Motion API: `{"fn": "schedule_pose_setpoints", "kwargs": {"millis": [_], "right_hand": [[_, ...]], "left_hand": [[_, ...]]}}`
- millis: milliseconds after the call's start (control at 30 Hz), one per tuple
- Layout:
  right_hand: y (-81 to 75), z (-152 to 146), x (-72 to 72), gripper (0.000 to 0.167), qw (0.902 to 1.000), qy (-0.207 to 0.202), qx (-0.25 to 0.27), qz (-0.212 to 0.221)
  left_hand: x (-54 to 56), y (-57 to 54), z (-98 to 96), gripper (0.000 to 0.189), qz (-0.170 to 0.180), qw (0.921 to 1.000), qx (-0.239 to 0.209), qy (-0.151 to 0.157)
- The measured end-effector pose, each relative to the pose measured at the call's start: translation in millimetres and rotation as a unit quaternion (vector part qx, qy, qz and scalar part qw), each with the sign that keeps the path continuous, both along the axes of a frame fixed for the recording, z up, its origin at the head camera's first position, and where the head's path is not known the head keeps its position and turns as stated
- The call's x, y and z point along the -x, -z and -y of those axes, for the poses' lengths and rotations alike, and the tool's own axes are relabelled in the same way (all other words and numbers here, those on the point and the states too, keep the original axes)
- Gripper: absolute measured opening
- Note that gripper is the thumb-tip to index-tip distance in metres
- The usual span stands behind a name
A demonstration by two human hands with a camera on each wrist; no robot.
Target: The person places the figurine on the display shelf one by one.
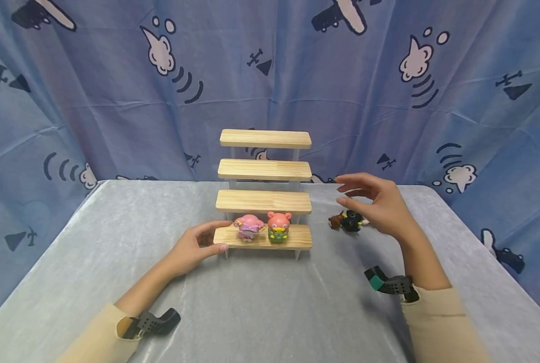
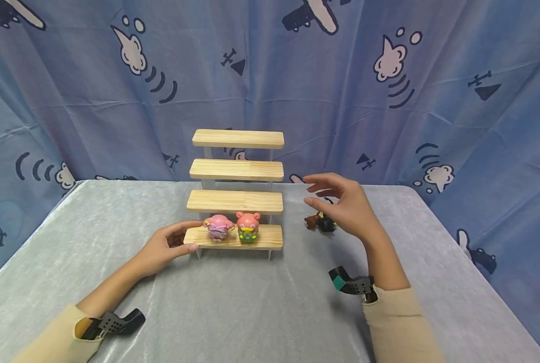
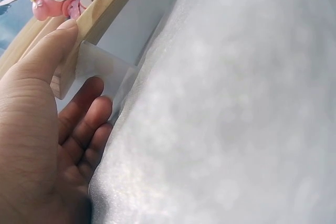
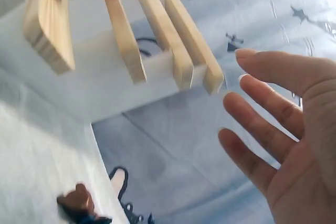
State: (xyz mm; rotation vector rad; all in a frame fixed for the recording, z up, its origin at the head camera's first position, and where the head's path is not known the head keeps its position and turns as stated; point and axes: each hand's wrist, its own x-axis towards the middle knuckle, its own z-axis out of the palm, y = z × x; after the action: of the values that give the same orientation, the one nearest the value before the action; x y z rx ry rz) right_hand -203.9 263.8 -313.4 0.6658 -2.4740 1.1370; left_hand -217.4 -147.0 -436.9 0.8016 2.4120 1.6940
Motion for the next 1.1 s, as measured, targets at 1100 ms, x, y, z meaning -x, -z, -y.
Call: {"fn": "schedule_pose_setpoints", "kwargs": {"millis": [1100], "right_hand": [[62.3, -50.0, 28.3, 0.031, 0.9867, 0.085, -0.127, 0.056]], "left_hand": [[0.9, 2.3, 0.6, 0.054, 0.009, 1.0, -0.003, 0.003]]}}
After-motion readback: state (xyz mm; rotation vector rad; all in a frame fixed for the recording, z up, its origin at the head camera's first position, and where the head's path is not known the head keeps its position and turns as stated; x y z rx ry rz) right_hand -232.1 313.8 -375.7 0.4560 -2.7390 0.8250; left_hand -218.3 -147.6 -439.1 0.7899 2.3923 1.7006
